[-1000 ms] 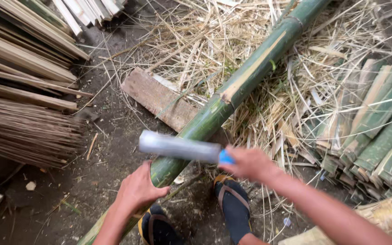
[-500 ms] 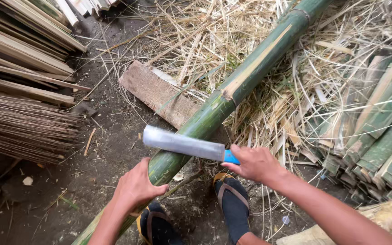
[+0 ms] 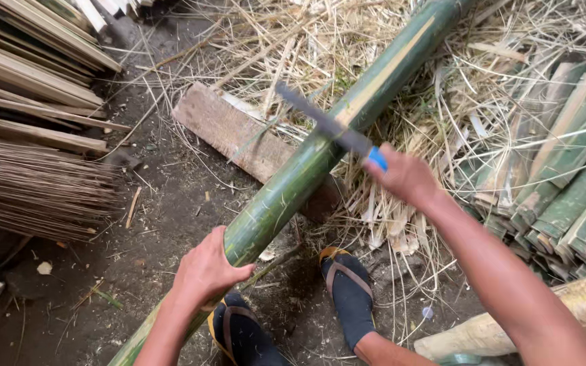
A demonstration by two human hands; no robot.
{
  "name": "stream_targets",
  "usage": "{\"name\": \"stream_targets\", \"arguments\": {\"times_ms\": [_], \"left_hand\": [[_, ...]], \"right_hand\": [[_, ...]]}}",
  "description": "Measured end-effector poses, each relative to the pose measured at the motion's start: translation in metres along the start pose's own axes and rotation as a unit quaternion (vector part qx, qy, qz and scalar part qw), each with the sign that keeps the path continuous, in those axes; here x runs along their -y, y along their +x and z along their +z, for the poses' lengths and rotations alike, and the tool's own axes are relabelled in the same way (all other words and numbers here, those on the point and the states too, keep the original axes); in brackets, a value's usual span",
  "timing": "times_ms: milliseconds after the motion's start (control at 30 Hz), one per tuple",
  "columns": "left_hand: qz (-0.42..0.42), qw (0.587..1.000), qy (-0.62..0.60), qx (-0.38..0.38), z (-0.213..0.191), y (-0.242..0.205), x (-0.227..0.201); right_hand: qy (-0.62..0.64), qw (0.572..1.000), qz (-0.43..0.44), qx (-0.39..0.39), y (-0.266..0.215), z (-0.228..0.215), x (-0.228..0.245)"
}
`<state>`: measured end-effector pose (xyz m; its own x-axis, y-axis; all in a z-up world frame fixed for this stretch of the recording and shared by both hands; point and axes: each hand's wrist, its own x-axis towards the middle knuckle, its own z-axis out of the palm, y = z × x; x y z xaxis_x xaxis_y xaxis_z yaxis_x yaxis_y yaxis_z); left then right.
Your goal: The person uses a metal drawknife to shave the outer surface of a long green bamboo pole. The pole is held steady with the left hand while the right hand pulls the tool along the length of the bamboo, removing thin strips of the outer layer. The person repeatedly rotates the pole to work on different sides.
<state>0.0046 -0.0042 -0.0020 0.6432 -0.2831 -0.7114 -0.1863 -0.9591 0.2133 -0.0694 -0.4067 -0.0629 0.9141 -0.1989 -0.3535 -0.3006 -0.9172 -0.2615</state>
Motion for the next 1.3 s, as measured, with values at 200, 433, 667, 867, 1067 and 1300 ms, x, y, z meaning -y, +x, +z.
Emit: {"name": "stream_targets", "arguments": {"times_ms": [200,433,667,867,1067,1300], "left_hand": [[0.002,1.0,0.01,0.0,-0.007,0.01,0.001],[-0.024,0.998,-0.034,0.05,-0.002,-0.005,-0.008],[0.018,1.0,0.018,0.005,-0.004,0.002,0.002],[-0.001,0.999,0.037,0.03,-0.005,0.007,-0.003],[-0.033,0.996,0.075,0.04,-0.004,-0.011,0.034],[0.044,0.981,0.071,-0.175,0.033,-0.041,0.064]], "right_hand": [[0.029,0.999,-0.044,0.001,-0.034,0.02,0.028],[0.072,0.978,0.184,-0.07,0.028,-0.03,-0.074],[0.105,0.962,0.215,-0.132,0.005,-0.058,-0.06],[-0.027,0.996,-0.067,0.044,-0.046,0.025,0.029],[0.142,0.946,0.278,-0.087,0.017,-0.038,-0.084],[0.057,0.953,0.24,-0.174,-0.018,-0.021,-0.054]]}}
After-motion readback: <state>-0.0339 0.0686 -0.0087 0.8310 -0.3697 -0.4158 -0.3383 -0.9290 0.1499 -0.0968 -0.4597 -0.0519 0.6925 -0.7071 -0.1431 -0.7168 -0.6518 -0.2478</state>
